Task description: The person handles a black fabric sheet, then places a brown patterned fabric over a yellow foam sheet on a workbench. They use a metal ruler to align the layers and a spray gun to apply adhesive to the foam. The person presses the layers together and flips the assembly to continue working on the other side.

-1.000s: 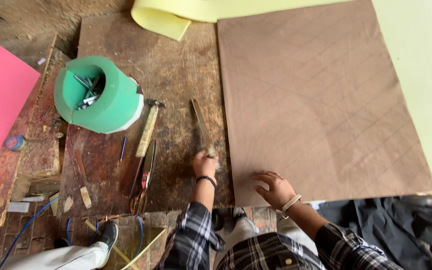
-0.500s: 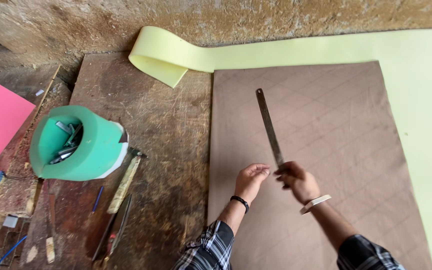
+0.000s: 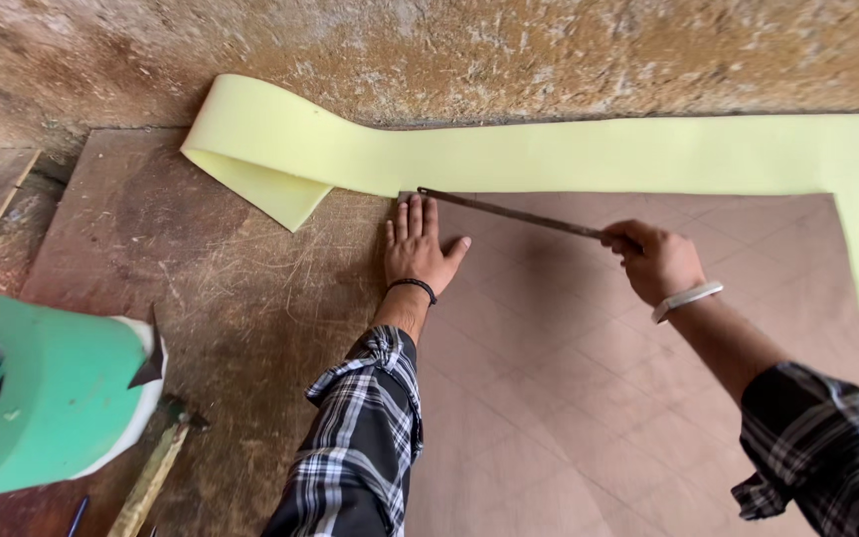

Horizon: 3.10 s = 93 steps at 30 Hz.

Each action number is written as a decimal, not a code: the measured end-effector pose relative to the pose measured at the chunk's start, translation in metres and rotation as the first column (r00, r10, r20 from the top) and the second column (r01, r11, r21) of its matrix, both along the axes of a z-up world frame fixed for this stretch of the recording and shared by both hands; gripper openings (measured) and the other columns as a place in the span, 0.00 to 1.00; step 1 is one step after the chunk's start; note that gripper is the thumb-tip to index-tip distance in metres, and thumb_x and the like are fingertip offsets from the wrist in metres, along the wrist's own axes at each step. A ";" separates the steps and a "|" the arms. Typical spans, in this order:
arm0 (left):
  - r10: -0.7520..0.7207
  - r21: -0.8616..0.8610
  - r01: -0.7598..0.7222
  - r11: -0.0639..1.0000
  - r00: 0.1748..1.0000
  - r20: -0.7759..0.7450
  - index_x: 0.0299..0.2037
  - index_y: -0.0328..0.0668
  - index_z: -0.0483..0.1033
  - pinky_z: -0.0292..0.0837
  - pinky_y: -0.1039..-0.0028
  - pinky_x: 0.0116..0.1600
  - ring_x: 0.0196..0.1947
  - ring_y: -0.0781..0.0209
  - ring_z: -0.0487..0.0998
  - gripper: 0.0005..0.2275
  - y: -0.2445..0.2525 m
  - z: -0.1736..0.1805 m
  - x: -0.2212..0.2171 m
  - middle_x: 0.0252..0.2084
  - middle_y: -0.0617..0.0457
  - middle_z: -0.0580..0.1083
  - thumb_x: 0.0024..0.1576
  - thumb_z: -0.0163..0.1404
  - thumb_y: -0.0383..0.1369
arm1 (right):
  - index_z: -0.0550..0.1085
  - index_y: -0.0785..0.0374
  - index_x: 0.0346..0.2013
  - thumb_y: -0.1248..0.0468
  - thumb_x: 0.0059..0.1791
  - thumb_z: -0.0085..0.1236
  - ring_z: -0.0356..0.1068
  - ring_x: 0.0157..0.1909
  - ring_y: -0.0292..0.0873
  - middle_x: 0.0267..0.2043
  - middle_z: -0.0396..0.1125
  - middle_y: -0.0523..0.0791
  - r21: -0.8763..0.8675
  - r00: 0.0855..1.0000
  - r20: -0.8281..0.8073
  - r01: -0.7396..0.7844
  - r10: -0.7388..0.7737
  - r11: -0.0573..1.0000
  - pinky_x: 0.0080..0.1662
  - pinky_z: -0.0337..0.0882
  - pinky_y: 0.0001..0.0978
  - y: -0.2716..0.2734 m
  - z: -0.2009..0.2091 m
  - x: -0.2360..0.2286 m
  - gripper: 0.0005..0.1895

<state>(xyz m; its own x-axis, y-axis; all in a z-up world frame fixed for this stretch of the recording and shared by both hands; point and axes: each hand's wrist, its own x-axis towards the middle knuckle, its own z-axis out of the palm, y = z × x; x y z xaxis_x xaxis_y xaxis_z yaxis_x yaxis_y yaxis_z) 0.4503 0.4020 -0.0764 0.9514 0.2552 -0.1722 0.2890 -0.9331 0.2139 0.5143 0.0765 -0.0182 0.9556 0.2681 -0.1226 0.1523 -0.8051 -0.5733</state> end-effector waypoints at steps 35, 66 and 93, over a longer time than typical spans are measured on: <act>0.084 0.054 -0.080 0.995 0.993 -0.079 0.75 0.38 0.38 0.33 0.55 0.77 0.78 0.48 0.39 0.45 0.005 0.012 0.007 0.79 0.41 0.40 0.58 0.38 0.64 | 0.71 0.35 0.63 0.61 0.57 0.44 0.78 0.46 0.42 0.54 0.75 0.37 -0.672 0.934 -0.114 -0.323 0.338 0.666 0.48 0.78 0.37 0.069 -0.028 0.119 0.21; -0.186 -0.062 0.183 0.981 0.981 -0.046 0.75 0.34 0.41 0.27 0.47 0.75 0.78 0.37 0.36 0.45 -0.385 0.040 0.064 0.77 0.31 0.40 0.58 0.39 0.63 | 0.76 0.37 0.55 0.68 0.50 0.47 0.76 0.50 0.44 0.51 0.75 0.35 -0.708 0.959 0.045 -0.166 0.278 0.686 0.50 0.76 0.40 -0.264 -0.004 0.165 0.25; -0.131 0.070 0.134 0.988 0.990 -0.053 0.75 0.41 0.42 0.29 0.50 0.75 0.77 0.43 0.38 0.44 -0.390 0.033 0.073 0.77 0.37 0.41 0.57 0.39 0.65 | 0.79 0.34 0.56 0.56 0.59 0.53 0.78 0.37 0.40 0.44 0.79 0.35 -0.770 0.968 0.225 0.106 0.113 0.629 0.46 0.78 0.36 -0.545 -0.038 0.212 0.14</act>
